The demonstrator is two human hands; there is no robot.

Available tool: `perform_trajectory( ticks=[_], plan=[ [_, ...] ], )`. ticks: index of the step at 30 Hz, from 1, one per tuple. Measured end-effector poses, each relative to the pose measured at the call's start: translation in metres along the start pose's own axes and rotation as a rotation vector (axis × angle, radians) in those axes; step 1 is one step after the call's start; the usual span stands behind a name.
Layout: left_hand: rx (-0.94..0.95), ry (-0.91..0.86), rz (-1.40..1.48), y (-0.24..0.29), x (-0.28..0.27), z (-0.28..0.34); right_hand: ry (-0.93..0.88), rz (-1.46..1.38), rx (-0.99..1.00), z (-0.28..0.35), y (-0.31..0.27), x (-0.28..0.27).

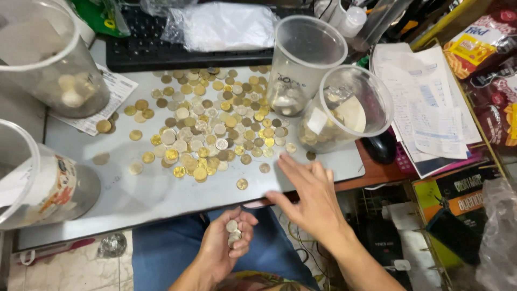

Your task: Sorting and counting a large pile of coins on a desk and placing them into plastic containers

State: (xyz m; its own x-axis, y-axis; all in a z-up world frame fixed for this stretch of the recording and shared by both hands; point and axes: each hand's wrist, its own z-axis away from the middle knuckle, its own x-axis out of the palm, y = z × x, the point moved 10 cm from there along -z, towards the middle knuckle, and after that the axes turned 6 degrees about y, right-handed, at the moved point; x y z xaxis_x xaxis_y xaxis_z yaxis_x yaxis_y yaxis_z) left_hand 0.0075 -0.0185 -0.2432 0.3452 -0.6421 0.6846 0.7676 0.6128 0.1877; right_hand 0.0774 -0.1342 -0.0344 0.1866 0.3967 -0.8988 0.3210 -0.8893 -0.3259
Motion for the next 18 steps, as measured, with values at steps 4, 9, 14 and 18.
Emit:
perform_trajectory(
  ticks=[4, 9, 14, 18],
  plan=[
    [-0.058, 0.087, -0.033, -0.008, -0.001, 0.003, -0.172, -0.31, 0.029, 0.023, -0.015, 0.006],
    [-0.033, 0.03, -0.026, -0.007, 0.001, 0.001, -0.063, -0.084, 0.163, -0.003, 0.025, 0.002],
    [-0.061, 0.054, -0.059, -0.008, 0.005, 0.009, -0.221, -0.345, 0.038, 0.021, -0.018, -0.003],
    [-0.085, 0.018, -0.029, -0.013, 0.01, 0.012, -0.125, -0.32, 0.056, -0.001, -0.002, 0.003]
  ],
)
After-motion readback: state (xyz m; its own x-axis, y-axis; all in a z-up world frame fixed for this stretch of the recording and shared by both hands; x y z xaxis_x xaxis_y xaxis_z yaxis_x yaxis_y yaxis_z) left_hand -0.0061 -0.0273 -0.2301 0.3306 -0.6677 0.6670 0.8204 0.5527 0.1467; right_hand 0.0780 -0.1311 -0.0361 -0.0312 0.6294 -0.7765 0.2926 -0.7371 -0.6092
